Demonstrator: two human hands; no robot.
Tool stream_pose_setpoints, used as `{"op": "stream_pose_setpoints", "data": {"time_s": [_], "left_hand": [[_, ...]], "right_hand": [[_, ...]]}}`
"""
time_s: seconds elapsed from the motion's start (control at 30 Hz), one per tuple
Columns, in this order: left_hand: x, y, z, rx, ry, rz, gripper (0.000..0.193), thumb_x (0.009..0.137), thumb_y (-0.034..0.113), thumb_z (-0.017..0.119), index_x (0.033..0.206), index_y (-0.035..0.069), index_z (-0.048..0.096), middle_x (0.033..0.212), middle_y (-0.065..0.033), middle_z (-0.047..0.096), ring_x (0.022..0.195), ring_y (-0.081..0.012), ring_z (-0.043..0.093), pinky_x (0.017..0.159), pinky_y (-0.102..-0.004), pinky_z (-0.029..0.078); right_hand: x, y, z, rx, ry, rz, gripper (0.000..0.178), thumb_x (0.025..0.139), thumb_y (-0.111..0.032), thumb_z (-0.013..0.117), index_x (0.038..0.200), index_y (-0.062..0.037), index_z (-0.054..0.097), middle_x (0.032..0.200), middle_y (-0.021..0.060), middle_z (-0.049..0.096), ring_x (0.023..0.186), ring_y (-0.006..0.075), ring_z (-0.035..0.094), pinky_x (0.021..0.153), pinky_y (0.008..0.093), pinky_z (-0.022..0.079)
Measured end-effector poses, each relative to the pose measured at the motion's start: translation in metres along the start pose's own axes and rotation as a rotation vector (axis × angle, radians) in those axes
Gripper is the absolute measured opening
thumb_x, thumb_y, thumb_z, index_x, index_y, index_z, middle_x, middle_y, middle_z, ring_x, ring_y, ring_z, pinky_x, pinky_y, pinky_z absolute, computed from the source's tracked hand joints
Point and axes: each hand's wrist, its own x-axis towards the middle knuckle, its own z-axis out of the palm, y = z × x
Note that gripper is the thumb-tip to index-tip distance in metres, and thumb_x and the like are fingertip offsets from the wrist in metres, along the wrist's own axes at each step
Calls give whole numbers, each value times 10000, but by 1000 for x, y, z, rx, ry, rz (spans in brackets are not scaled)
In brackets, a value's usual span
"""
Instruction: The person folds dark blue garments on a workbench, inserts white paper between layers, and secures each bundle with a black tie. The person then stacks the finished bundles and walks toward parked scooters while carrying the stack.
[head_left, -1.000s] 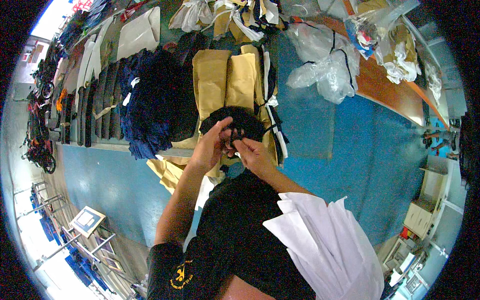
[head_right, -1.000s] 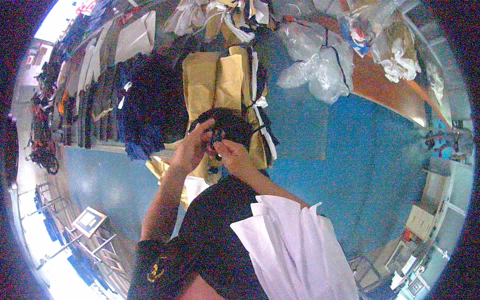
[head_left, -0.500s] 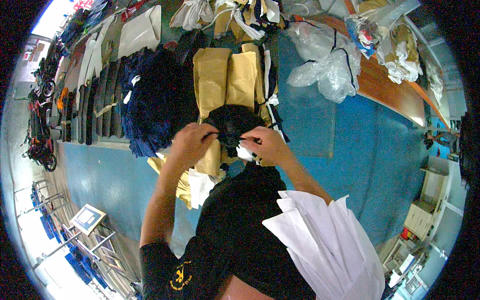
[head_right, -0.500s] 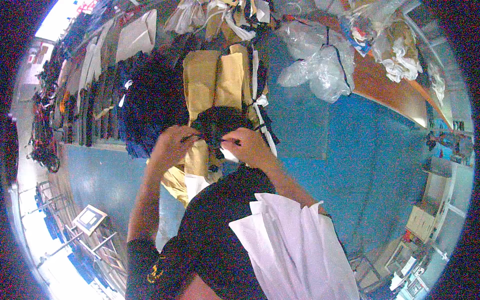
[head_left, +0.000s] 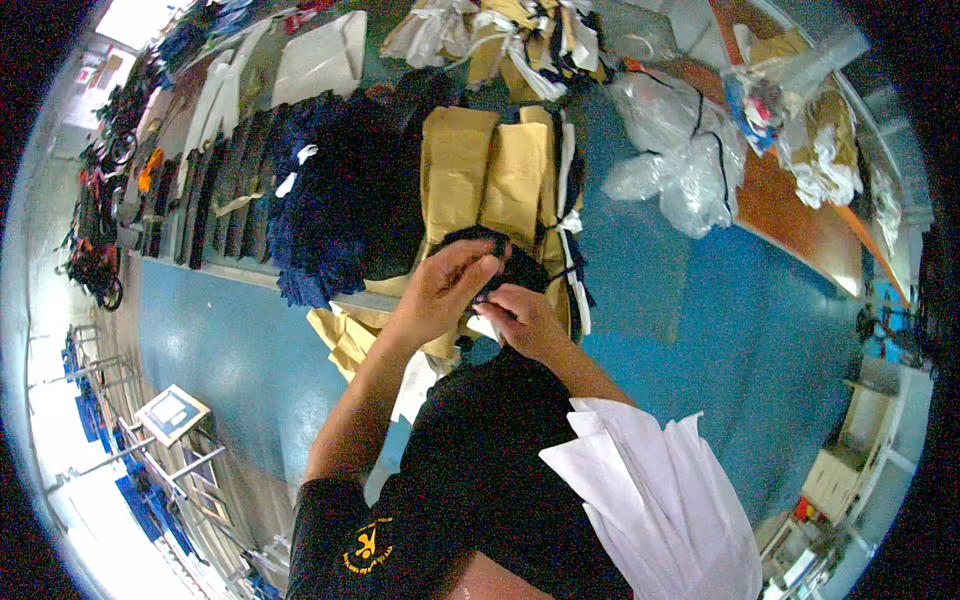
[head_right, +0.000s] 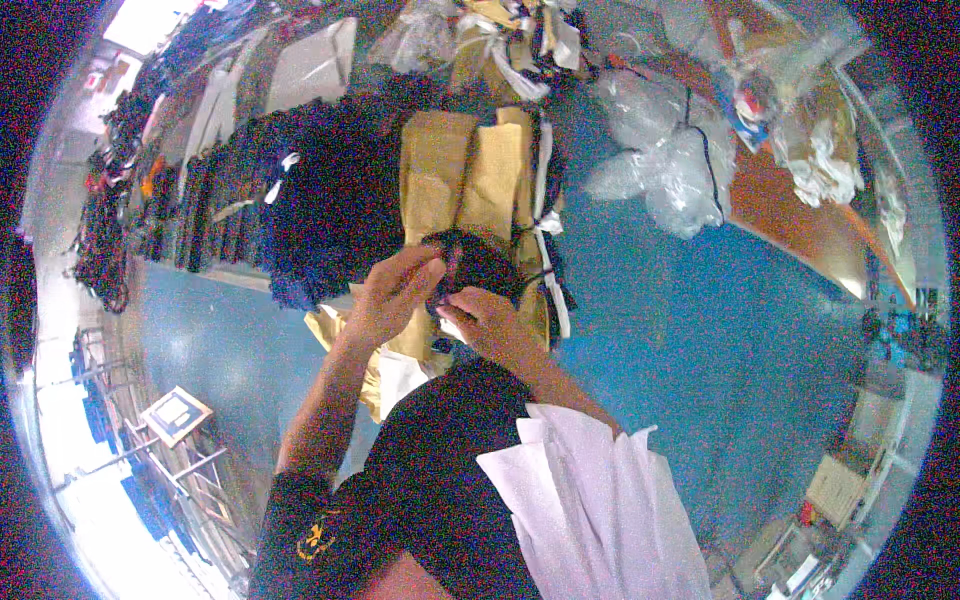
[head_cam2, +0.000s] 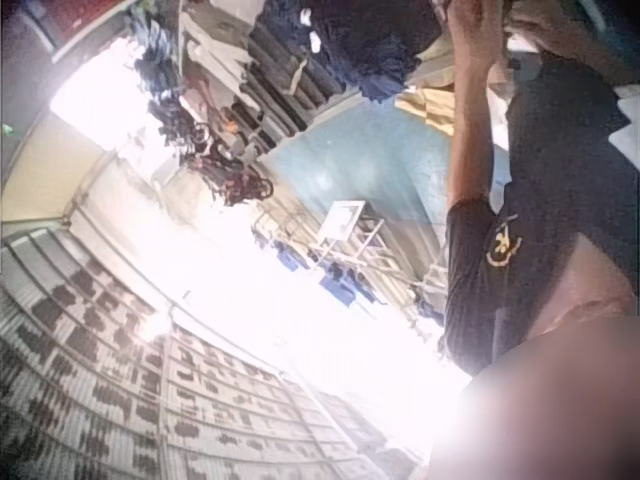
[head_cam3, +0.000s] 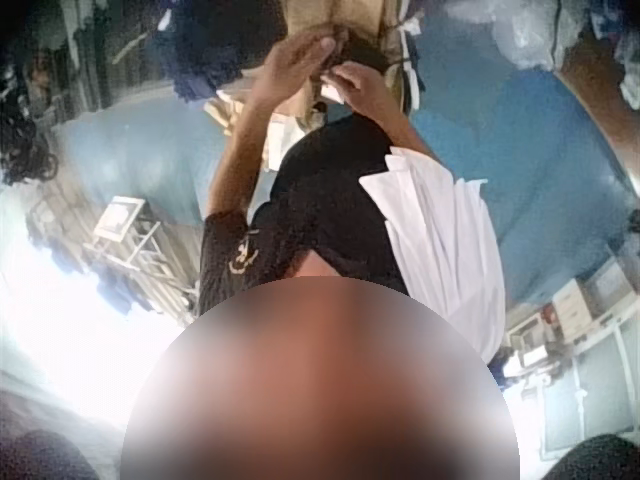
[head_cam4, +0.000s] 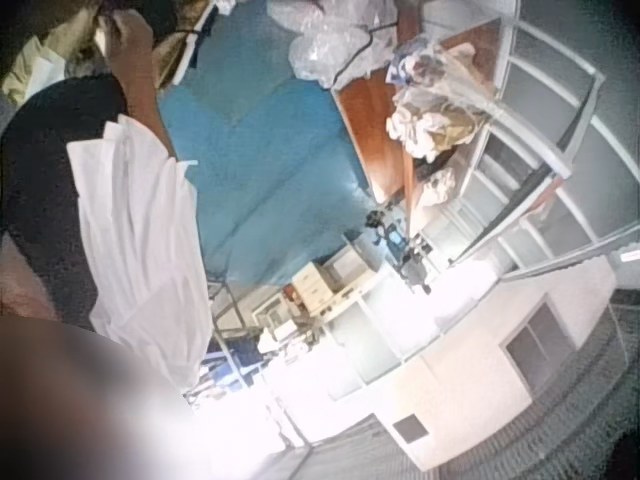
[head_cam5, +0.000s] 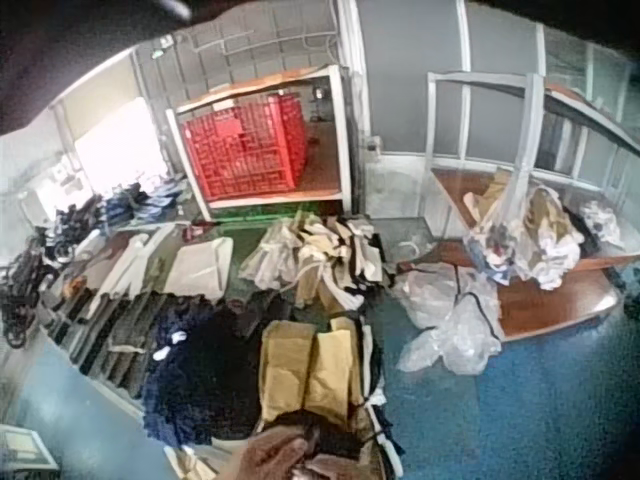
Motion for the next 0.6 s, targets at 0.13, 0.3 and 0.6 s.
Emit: {"op": "stream_pose_setpoints", "data": {"time_s": [0.13,0.3,0.6], "left_hand": [[3,-49,6,461,-26,113,209,906,131,603,1094,41,611,953,-102,641,826,-199,614,707,-303,516],[-3,-72,6,291,-127,148,218,839,71,650,1050,29,617,944,-112,638,923,-217,647,766,-320,536],[-7,-62,11,439,-65,112,154,788,87,691,940,72,673,890,-81,647,797,-218,663,690,-321,555]], "right_hand": [[-2,3,-6,48,108,100,124,893,-125,602,891,-5,571,815,113,521,751,272,523,701,342,436],[-8,5,-11,40,156,154,162,921,-157,586,882,0,568,833,93,539,768,211,540,695,316,442],[-8,-3,-14,348,347,495,253,871,-229,672,908,21,663,808,84,677,713,152,650,656,288,509]]}}
